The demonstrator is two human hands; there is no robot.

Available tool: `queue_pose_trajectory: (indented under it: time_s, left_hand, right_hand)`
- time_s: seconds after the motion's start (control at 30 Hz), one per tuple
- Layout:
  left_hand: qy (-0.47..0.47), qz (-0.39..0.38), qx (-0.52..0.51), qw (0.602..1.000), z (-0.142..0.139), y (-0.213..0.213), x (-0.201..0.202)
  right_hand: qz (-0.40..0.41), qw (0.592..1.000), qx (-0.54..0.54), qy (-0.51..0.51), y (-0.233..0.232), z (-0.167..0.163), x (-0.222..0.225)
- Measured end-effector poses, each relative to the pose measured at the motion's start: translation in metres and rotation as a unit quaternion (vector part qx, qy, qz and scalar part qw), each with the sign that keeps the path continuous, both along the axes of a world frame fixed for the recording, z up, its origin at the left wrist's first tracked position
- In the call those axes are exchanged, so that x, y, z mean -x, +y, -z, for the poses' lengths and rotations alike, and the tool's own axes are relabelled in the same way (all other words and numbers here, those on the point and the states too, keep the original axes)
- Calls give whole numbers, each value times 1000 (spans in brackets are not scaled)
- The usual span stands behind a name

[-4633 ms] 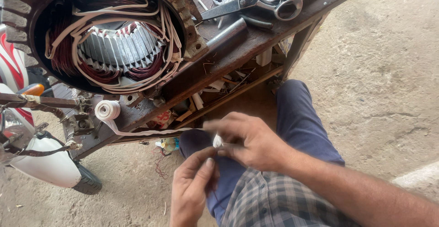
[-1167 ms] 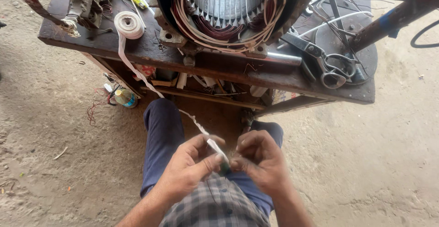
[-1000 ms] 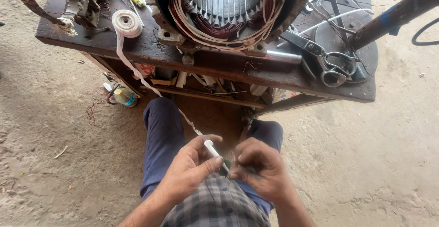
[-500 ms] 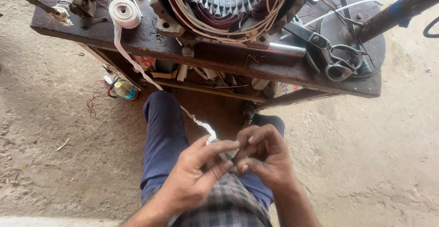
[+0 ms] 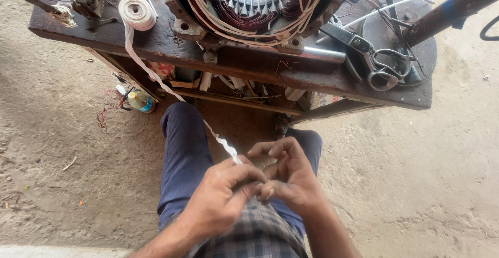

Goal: The person sits on the ground in front of a workbench holding an electric motor stator. They pull white insulating tape from a roll, twist and fold the tape strip between their fingers to form a braided insulation piece, then reach into the stator and press the material into the slots between the copper windings.

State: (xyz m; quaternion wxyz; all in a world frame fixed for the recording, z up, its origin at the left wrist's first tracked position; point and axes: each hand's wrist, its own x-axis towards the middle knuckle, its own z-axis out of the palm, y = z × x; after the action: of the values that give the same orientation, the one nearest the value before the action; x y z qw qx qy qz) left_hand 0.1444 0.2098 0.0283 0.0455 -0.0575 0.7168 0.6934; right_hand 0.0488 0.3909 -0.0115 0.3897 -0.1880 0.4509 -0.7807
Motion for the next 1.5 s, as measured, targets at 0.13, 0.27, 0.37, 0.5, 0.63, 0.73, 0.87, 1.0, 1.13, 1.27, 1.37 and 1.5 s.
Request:
queue_pose_trajectory:
  time_s: [0.13, 0.27, 0.37, 0.5, 0.63, 0.73, 0.87, 1.0, 1.13, 1.27, 1.37, 1.5]
  left_hand:
    - [-24, -21, -83, 996, 4, 7, -3]
    - [-57, -56, -216, 973, 7, 6, 0]
    - [-66, -89, -178, 978, 4, 4, 2]
    - [-15, -91, 44, 995, -4, 5, 2]
    - [72, -141, 125, 979, -3, 13, 1]
    - [77, -173, 114, 975, 6, 13, -1]
    - [76, -172, -73, 979, 19, 8, -2]
    - [-37, -158, -193, 968, 26, 4, -4]
    - [-60, -145, -315, 936, 27, 1, -4]
    - [-92, -133, -411, 897, 23, -7, -3]
    - [-76, -128, -425, 893, 19, -12, -4]
    - [-23, -102, -421, 901, 17, -13, -1]
  right_hand:
    - [36, 999, 30, -22, -2, 2, -1]
    - [35, 999, -23, 29, 3, -9, 0]
    - [33, 997, -54, 44, 4, -20, -3]
    - [43, 995, -70, 50, -3, -29, -6]
    - [35, 992, -101, 70, -4, -39, -13]
    - [28, 988, -123, 93, -5, -43, -19]
    - [31, 980, -129, 151, -8, -44, -19]
    - [51, 975, -68, 205, -11, -43, -18]
    - [37, 980, -93, 170, -19, -37, -21]
    - [72, 951, -223, 202, -21, -30, -21]
    - [77, 956, -186, 214, -23, -23, -21]
    - [94, 976, -124, 154, -32, -12, -25]
